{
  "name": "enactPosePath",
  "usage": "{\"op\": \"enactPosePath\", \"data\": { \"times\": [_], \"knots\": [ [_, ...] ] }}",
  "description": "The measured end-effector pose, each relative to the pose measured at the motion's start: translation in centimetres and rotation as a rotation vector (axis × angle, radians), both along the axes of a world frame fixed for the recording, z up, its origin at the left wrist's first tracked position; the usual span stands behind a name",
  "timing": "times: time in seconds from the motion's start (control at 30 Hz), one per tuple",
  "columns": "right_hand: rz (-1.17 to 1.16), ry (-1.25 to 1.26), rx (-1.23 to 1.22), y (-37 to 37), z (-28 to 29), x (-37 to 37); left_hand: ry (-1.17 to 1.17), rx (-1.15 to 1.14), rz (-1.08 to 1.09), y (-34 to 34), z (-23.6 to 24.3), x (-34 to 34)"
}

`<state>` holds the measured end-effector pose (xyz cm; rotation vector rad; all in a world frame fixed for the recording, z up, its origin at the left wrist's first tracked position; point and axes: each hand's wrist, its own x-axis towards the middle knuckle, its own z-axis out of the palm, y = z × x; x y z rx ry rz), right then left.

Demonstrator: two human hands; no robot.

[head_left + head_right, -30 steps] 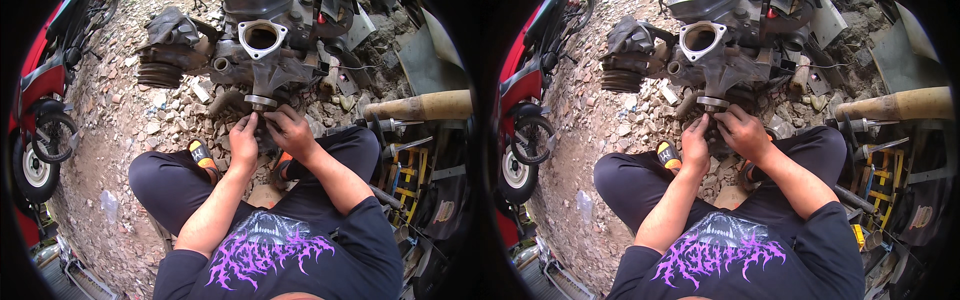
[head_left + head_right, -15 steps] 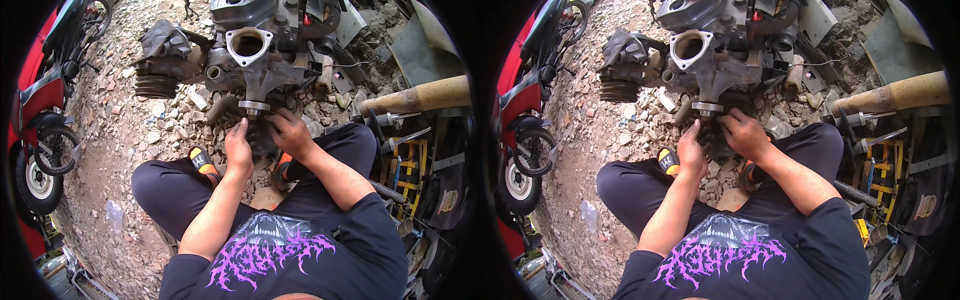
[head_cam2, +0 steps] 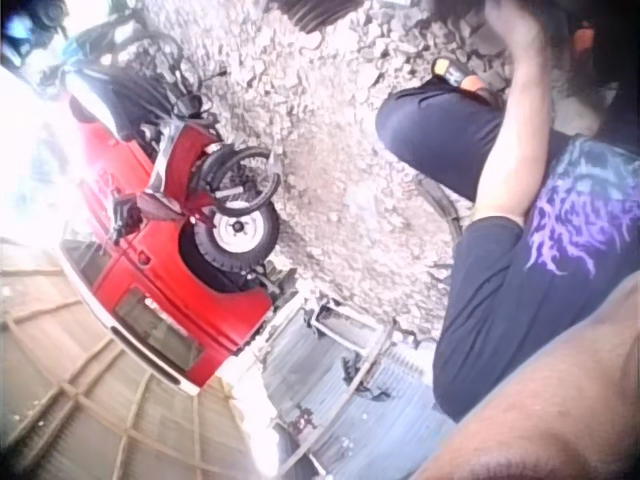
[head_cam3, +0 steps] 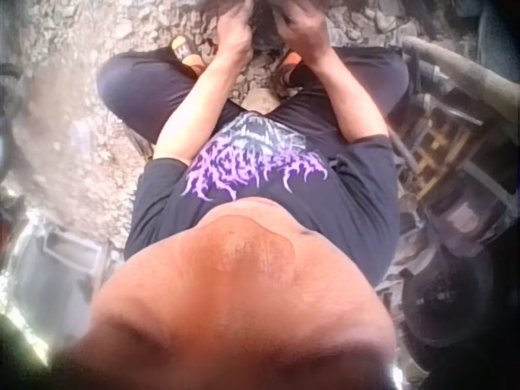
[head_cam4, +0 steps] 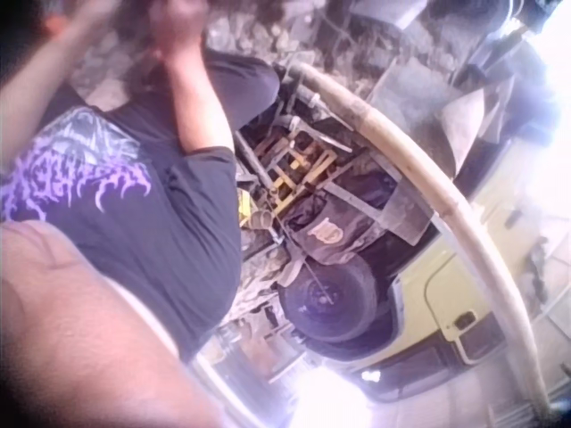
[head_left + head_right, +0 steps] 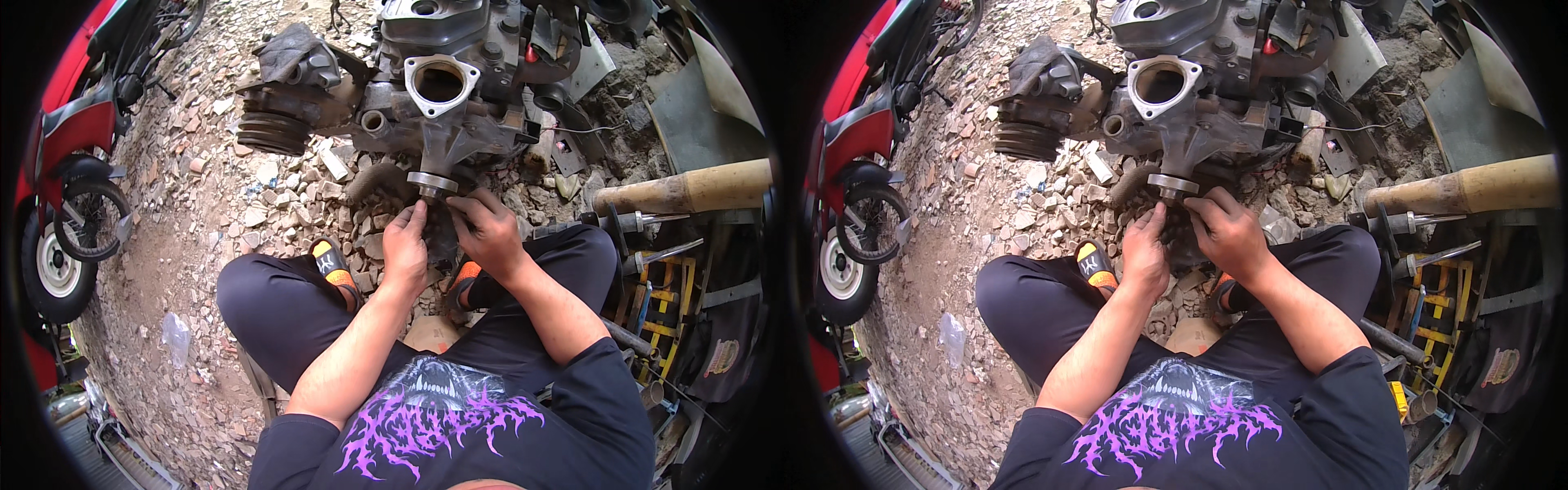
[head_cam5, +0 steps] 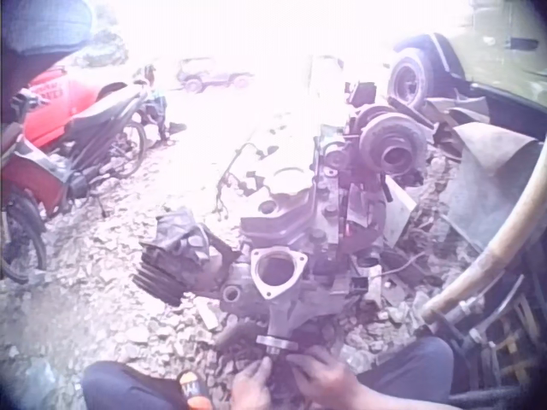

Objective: The person sits cross-legged on the ground and uses a small metal file to manually smooth the surface of a metal ring attached to a motorcycle engine casing. The person repeatedly rubs the file against the ring's edge to remove burrs or smooth the surface.

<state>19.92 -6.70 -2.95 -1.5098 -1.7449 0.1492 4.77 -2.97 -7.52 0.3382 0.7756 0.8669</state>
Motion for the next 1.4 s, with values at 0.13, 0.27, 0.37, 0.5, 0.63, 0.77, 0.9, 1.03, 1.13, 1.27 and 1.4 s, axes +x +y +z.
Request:
{"op": "enactPosePath", "data": {
  "times": [0.13,0.27,0.37,0.5,0.63,0.77,0.9,1.03,1.13,1.27,1.4],
  "knots": [
    [0.002,0.002,-0.014,0.2,0.1,-0.5,0.029,0.036,0.016,0.0,-0.5,0.2],
    [-0.024,0.027,-0.055,0.3,0.4,-0.9,0.073,0.054,0.047,-0.1,-0.6,0.6],
    [-0.028,-0.006,-0.074,0.5,1.3,-1.5,0.108,0.075,0.066,-0.2,-0.4,0.5],
    [-0.039,-0.014,-0.086,0.1,1.3,-1.3,0.161,0.112,0.073,-0.3,-0.6,0.6],
    [-0.076,0.013,-0.096,0.4,1.1,-1.6,0.326,0.205,0.085,-0.4,-0.5,1.0],
    [-0.079,0.033,-0.093,0.9,1.2,-2.0,0.397,0.25,0.111,-0.5,-0.2,0.9],
    [-0.08,0.059,-0.111,0.6,0.8,-1.4,0.348,0.201,0.139,-0.7,0.1,1.1],
    [-0.08,0.099,-0.084,1.0,1.2,-2.1,0.154,0.142,0.178,-0.6,-0.3,1.0],
    [-0.086,0.048,-0.068,1.2,1.0,-2.7,0.14,0.146,0.184,-0.8,0.2,0.9],
    [-0.104,0.047,-0.103,0.5,0.6,-2.0,0.212,0.132,0.175,-0.9,0.2,1.0],
    [-0.085,0.038,-0.062,0.9,0.8,-2.3,0.28,0.174,0.161,-0.6,-0.5,1.0]
  ]
}}
